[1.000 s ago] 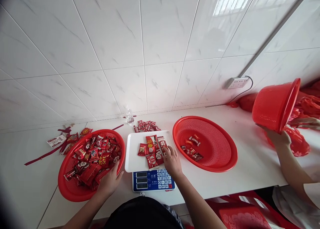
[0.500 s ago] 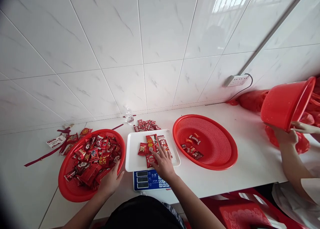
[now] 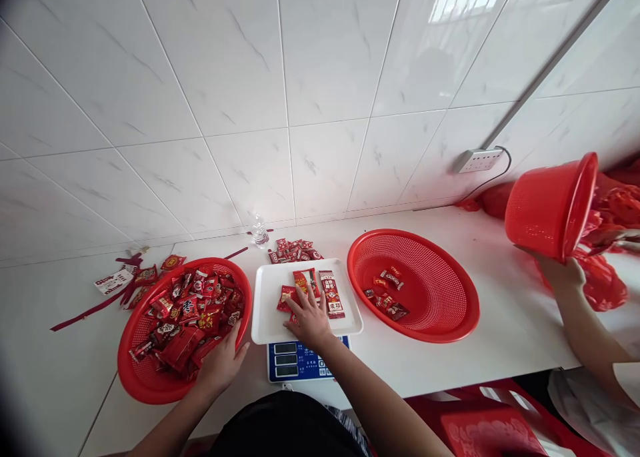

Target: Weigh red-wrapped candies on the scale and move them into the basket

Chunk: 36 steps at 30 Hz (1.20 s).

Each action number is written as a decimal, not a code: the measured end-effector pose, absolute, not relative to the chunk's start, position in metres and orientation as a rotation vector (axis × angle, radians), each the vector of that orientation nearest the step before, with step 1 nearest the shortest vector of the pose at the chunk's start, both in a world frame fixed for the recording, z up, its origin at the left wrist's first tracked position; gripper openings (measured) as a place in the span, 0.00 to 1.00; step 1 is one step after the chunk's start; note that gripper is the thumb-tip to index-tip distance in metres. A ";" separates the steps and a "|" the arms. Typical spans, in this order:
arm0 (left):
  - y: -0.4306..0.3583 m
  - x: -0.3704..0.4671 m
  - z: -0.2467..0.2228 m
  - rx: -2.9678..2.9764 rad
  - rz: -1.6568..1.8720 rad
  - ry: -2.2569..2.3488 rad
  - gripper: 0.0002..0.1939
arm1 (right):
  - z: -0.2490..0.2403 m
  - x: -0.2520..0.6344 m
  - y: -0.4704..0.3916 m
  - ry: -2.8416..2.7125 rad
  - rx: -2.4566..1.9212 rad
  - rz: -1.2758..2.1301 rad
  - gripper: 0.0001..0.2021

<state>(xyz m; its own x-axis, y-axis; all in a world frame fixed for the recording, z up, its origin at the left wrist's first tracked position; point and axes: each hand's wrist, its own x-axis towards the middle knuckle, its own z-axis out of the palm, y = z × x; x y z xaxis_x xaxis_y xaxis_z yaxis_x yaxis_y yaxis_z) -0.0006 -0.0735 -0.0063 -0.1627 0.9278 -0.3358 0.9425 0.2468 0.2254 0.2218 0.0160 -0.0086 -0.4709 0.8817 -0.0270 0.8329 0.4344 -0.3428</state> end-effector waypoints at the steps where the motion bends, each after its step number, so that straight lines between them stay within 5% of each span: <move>1: -0.073 -0.001 -0.006 1.712 -0.057 2.127 0.29 | -0.009 0.218 0.018 -2.543 -1.507 0.483 0.28; 22: -0.073 -0.001 -0.006 1.688 -0.067 2.126 0.29 | -0.015 0.222 0.031 -2.378 -1.373 0.435 0.11; 30: -0.073 0.000 -0.008 1.699 -0.050 2.122 0.30 | -0.006 0.230 0.042 -1.548 -1.496 0.892 0.17; 36: -0.073 -0.002 -0.010 1.686 -0.044 2.120 0.30 | -0.004 0.242 0.047 -1.312 -1.616 0.930 0.22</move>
<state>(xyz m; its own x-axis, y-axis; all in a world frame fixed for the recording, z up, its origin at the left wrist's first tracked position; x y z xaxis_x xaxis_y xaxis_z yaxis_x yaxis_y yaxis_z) -0.0018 -0.0727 -0.0100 -0.1688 0.9224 -0.3474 0.9359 0.2605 0.2370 0.2422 0.0469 -0.0040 0.1783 0.9831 -0.0409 0.3642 -0.1046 -0.9254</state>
